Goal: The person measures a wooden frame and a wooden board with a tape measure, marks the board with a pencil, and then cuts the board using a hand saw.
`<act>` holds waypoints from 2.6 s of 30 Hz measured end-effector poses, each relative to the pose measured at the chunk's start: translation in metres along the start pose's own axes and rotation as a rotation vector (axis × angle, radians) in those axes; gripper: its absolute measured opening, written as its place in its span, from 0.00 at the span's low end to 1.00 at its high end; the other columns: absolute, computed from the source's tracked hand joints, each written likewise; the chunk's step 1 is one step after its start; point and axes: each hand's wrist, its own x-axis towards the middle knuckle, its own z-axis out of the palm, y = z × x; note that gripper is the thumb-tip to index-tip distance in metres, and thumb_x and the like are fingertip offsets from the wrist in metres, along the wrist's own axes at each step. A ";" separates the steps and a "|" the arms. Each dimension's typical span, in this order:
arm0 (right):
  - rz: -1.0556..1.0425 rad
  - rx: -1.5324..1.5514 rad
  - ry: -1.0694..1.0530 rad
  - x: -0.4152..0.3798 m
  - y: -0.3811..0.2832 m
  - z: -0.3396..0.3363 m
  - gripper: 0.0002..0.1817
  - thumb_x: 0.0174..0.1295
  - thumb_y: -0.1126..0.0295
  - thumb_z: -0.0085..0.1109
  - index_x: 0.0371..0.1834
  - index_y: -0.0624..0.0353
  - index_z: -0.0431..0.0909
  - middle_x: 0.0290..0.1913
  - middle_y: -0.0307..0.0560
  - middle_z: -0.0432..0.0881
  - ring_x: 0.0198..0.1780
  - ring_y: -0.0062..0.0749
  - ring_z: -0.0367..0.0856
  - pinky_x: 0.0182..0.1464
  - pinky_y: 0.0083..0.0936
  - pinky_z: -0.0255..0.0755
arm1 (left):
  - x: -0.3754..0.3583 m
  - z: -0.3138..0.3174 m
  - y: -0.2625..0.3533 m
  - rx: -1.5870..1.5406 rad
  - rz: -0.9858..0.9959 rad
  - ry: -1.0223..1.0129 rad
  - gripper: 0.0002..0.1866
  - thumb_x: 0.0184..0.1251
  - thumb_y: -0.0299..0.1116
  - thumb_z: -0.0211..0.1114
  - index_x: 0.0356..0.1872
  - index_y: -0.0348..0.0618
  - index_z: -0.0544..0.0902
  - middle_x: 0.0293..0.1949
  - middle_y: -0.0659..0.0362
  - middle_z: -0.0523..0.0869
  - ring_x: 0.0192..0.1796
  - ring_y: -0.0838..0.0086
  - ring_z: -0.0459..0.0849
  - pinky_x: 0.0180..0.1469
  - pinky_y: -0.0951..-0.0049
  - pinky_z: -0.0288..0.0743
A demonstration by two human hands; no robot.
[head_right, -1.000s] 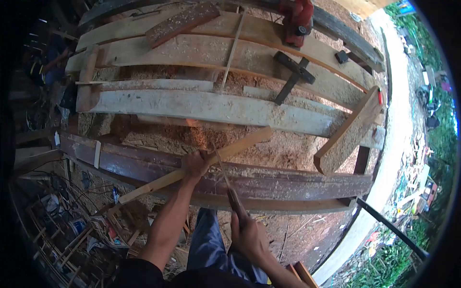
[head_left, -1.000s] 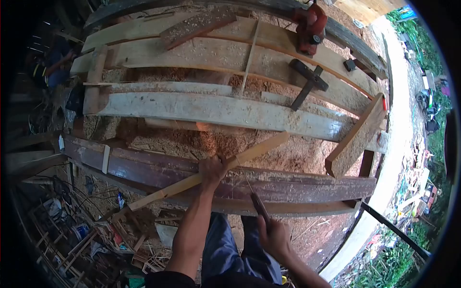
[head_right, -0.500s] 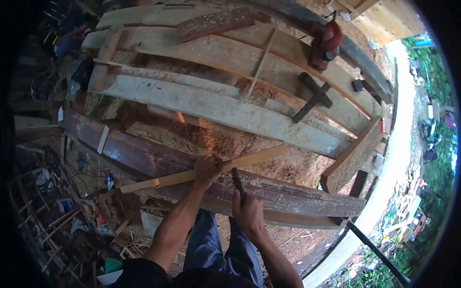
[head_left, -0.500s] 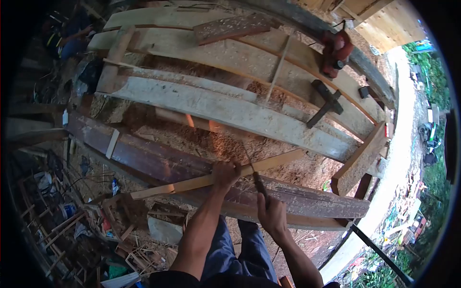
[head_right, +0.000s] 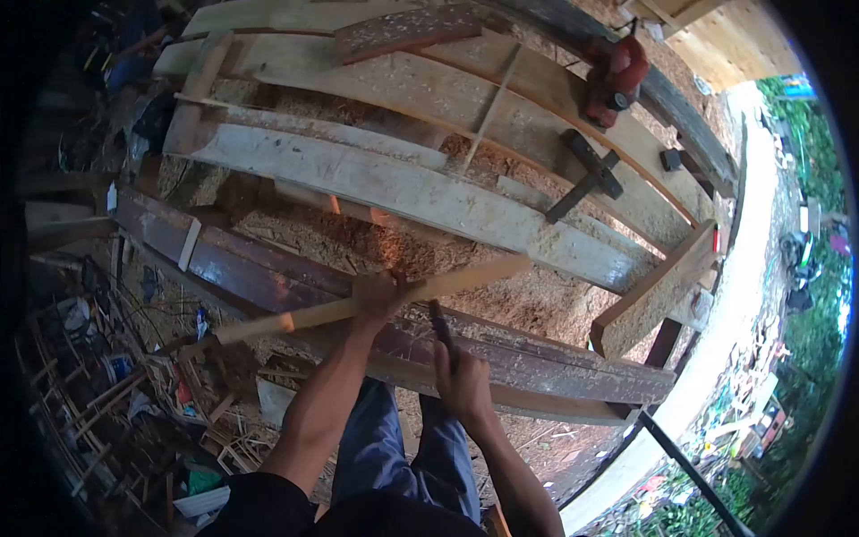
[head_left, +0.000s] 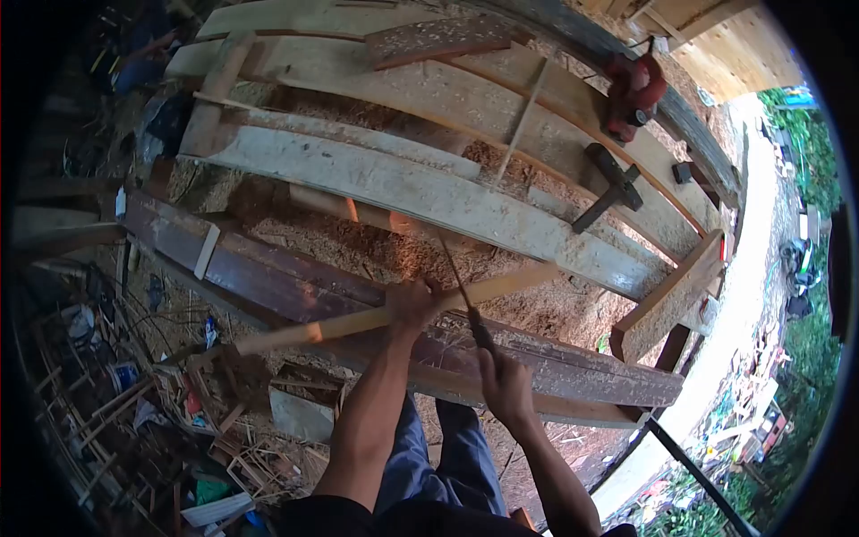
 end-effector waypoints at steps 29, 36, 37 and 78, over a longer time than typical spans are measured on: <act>-0.009 -0.010 0.008 -0.033 0.013 -0.015 0.24 0.67 0.60 0.54 0.19 0.70 0.75 0.15 0.64 0.71 0.18 0.55 0.77 0.22 0.40 0.65 | -0.017 0.015 -0.008 0.211 0.218 0.182 0.11 0.67 0.36 0.49 0.32 0.45 0.78 0.23 0.55 0.85 0.28 0.64 0.87 0.39 0.60 0.77; -0.051 -0.084 -0.013 -0.056 0.007 -0.047 0.28 0.68 0.55 0.52 0.18 0.70 0.74 0.10 0.51 0.63 0.17 0.21 0.61 0.19 0.34 0.57 | -0.014 0.019 -0.009 0.220 0.245 0.119 0.12 0.61 0.39 0.59 0.38 0.41 0.75 0.20 0.56 0.84 0.24 0.64 0.85 0.33 0.60 0.76; -0.046 -0.081 -0.025 -0.057 0.004 -0.049 0.28 0.68 0.56 0.52 0.18 0.70 0.74 0.10 0.51 0.63 0.16 0.22 0.62 0.19 0.34 0.57 | -0.014 0.021 -0.010 0.221 0.247 0.118 0.12 0.61 0.39 0.59 0.38 0.41 0.75 0.20 0.56 0.84 0.24 0.64 0.85 0.33 0.60 0.76; 0.076 0.059 -0.059 -0.051 0.045 -0.048 0.30 0.68 0.50 0.50 0.22 0.70 0.76 0.12 0.49 0.67 0.19 0.23 0.68 0.23 0.34 0.62 | -0.013 0.021 -0.007 0.197 0.194 0.160 0.23 0.76 0.41 0.38 0.29 0.45 0.81 0.16 0.55 0.83 0.22 0.63 0.85 0.36 0.59 0.76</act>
